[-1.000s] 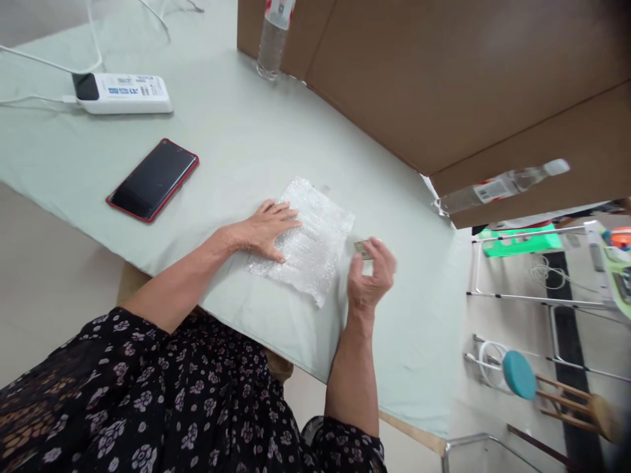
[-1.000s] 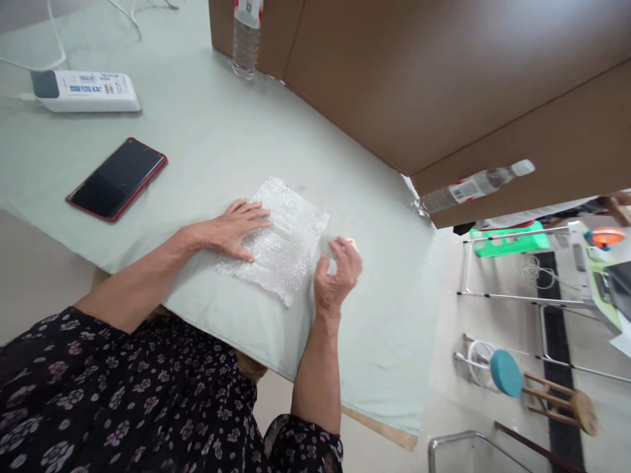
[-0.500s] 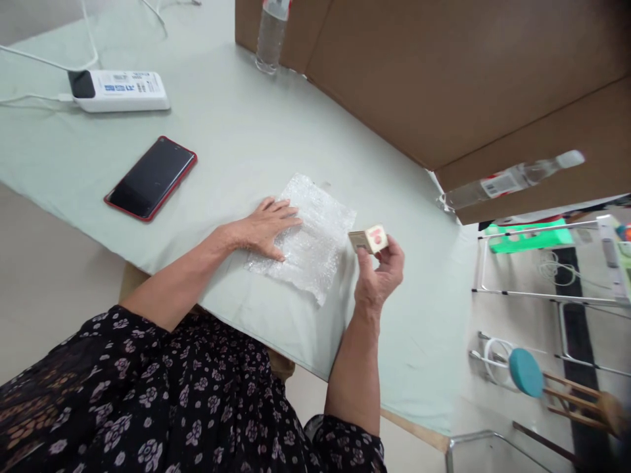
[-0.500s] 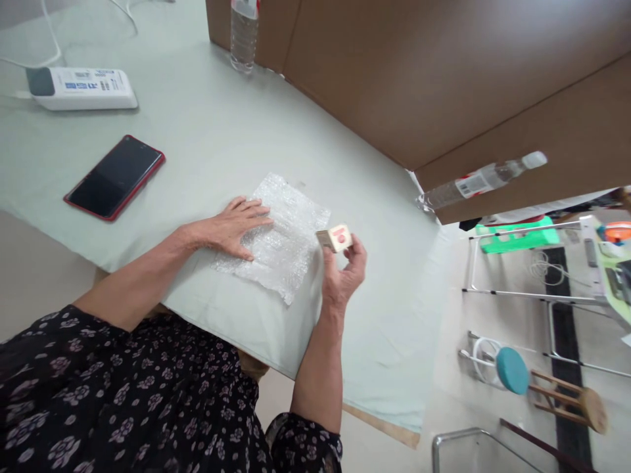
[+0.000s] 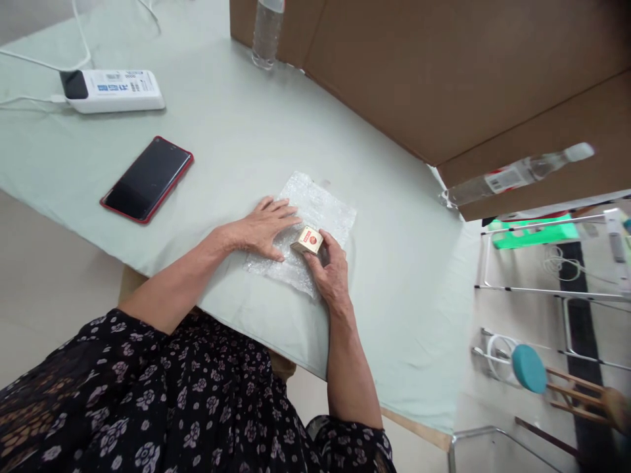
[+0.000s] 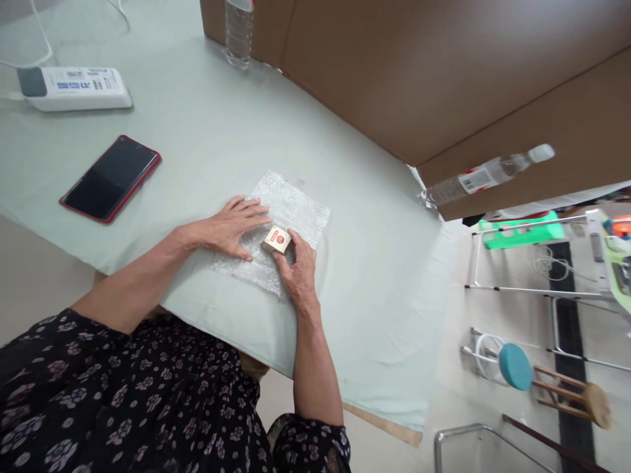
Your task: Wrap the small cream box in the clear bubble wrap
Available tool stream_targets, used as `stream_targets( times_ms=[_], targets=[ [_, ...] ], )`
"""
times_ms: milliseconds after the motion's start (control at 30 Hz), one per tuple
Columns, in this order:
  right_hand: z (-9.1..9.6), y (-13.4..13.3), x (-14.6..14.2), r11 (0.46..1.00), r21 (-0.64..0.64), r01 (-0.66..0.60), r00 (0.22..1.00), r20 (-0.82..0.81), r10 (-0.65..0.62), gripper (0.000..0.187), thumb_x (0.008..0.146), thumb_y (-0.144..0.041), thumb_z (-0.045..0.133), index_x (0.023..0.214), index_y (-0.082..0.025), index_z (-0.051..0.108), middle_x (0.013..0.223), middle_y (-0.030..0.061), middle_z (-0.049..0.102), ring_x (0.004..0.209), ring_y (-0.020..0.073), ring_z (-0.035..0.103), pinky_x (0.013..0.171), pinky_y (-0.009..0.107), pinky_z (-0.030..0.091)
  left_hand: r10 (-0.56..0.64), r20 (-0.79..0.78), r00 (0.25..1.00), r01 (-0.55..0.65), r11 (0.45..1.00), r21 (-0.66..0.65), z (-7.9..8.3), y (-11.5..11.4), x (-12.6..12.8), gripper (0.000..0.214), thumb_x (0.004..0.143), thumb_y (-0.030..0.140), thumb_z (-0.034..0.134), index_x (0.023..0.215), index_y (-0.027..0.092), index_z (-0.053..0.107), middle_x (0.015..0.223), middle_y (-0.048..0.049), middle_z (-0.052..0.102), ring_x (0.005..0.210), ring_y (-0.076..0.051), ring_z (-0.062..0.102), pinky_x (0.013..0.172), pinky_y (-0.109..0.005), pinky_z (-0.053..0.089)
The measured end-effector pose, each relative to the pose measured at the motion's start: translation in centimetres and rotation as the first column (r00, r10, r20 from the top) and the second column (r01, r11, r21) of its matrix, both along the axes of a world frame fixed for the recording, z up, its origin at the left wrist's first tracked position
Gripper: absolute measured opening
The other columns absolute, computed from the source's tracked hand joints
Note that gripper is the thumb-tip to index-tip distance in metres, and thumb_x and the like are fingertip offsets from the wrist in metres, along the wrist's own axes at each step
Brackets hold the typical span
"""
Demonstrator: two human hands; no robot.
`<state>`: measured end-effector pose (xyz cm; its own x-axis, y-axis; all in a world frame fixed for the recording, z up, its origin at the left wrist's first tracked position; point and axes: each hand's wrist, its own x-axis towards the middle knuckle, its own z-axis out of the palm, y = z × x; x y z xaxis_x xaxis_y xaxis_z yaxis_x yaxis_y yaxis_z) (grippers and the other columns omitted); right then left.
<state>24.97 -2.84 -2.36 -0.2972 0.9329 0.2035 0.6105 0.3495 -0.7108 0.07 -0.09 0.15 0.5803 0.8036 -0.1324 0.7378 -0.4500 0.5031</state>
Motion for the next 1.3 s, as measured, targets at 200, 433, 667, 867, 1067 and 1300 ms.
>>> stream_targets(
  times_ms=[200,433,667,867,1067,1300],
  targets=[
    [-0.2,0.1,0.0,1.0,0.009,-0.013,1.0,0.006,0.013,0.054,0.089,-0.035,0.066,0.141,-0.026,0.055,0.139,0.0109,0.065,0.127,0.0302,0.06,0.111,0.054,0.044,-0.011,-0.015,1.0,0.011,1.0,0.003,0.2,0.0,0.0,0.096,0.075,0.054,0.074,0.156,0.019,0.036,0.168,-0.0166,0.026,0.157,-0.038,0.013,0.125,-0.055,0.003],
    [-0.1,0.2,-0.1,1.0,0.013,-0.021,0.999,0.035,0.02,0.059,0.089,-0.037,0.066,0.145,-0.026,0.051,0.141,0.0114,0.063,0.129,0.0313,0.059,0.113,0.056,0.042,-0.014,-0.005,1.0,0.014,1.0,0.003,-0.1,0.0,-0.1,0.096,0.076,0.057,0.072,0.157,0.022,0.035,0.169,-0.0152,0.025,0.157,-0.038,0.012,0.125,-0.055,0.002],
    [-0.6,0.3,0.3,1.0,-0.02,-0.007,0.997,-0.073,0.005,0.072,0.083,-0.044,0.073,0.147,-0.025,0.047,0.142,0.012,0.063,0.13,0.0302,0.059,0.113,0.054,0.043,0.044,0.086,0.995,-0.044,0.999,0.0,-0.3,0.2,-0.2,0.086,0.078,0.057,0.069,0.152,0.021,0.044,0.166,-0.015,0.033,0.156,-0.037,0.018,0.126,-0.055,0.008],
    [-0.5,0.4,0.4,1.0,0.016,0.0,0.999,-0.052,0.001,0.054,0.085,-0.04,0.072,0.136,-0.026,0.059,0.133,0.0104,0.069,0.121,0.0292,0.064,0.108,0.053,0.046,0.107,0.307,0.946,-0.142,0.985,0.095,0.1,0.2,0.1,0.04,0.08,0.035,0.067,0.119,0.026,0.073,0.155,-0.0092,0.05,0.15,-0.034,0.035,0.122,-0.053,0.026],
    [-0.2,0.4,0.3,1.0,0.001,-0.007,0.999,-0.054,0.007,0.052,0.086,-0.04,0.071,0.135,-0.027,0.06,0.134,0.0092,0.069,0.123,0.0297,0.063,0.11,0.053,0.045,0.11,0.298,0.948,-0.146,0.984,0.101,-0.2,0.1,0.5,0.032,0.079,0.031,0.064,0.108,0.025,0.077,0.145,-0.0088,0.059,0.145,-0.033,0.043,0.121,-0.052,0.031],
    [1.0,-0.1,0.4,0.997,0.075,0.027,0.998,-0.058,-0.023,0.056,0.085,-0.045,0.072,0.136,-0.026,0.057,0.139,0.012,0.062,0.124,0.0313,0.06,0.107,0.055,0.046,0.115,0.28,0.953,-0.15,0.983,0.108,-0.4,0.1,0.4,0.032,0.079,0.035,0.061,0.105,0.025,0.077,0.141,-0.0076,0.061,0.142,-0.032,0.045,0.121,-0.052,0.032]
  ],
)
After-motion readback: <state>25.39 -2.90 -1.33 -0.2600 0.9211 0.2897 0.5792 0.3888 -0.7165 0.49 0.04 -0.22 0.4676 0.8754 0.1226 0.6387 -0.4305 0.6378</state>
